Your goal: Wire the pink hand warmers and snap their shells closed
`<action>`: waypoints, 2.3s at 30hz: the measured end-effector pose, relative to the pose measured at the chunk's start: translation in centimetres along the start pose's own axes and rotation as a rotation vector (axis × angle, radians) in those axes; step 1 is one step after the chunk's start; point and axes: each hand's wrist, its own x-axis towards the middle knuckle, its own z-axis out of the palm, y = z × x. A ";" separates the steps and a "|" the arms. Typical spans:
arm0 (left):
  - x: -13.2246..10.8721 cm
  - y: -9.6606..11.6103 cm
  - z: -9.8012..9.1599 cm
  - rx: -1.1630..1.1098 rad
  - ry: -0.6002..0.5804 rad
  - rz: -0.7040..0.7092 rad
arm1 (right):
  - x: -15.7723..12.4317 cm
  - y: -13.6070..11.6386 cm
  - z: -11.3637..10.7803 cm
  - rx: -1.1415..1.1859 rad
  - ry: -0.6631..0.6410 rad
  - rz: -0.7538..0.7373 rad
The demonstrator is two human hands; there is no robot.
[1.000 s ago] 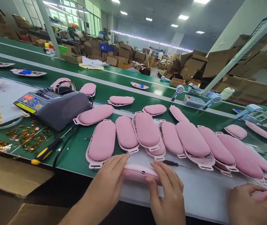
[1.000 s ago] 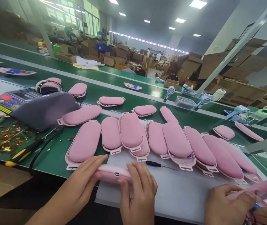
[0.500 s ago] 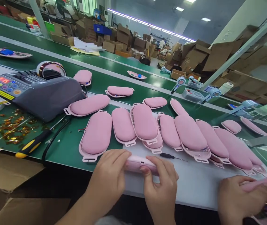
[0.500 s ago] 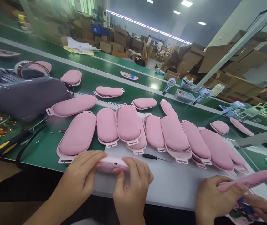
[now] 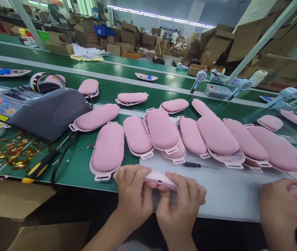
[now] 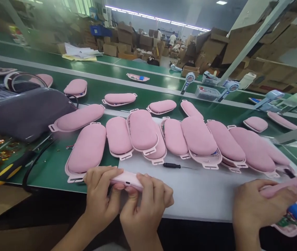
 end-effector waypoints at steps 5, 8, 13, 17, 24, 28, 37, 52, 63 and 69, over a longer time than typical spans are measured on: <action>-0.3 -0.2 -0.9 0.012 -0.097 0.024 | -0.1 1.0 -1.1 0.045 -0.126 -0.089; -1.2 -0.5 -1.7 -0.001 -0.113 0.054 | -0.4 1.6 -2.3 0.056 -0.204 -0.164; 4.8 -0.4 -4.2 -0.053 -0.027 0.304 | 4.6 0.5 -4.5 0.156 -0.247 -0.390; 19.9 -1.9 -3.5 0.030 0.042 0.394 | 16.4 -0.2 -1.4 0.299 -0.290 0.077; 31.3 -14.4 5.9 0.229 -0.637 -0.388 | 30.8 2.4 14.4 0.372 -0.669 0.678; 30.4 -19.4 9.2 0.226 -0.771 -0.511 | 31.6 4.3 19.3 0.395 -0.726 0.794; 30.2 -8.2 2.7 0.213 -0.402 -0.485 | 30.3 -1.9 13.3 0.857 -0.684 0.618; 3.3 1.9 -4.3 -1.666 -0.391 -1.094 | 2.8 -3.1 -2.6 0.687 -0.457 0.430; 3.0 -1.2 -3.9 -1.550 -0.407 -1.373 | 0.2 1.3 -2.2 0.627 -0.407 0.496; 4.0 -1.1 -4.1 -1.400 -0.424 -1.512 | 0.9 2.0 -1.8 -0.097 -0.257 -0.196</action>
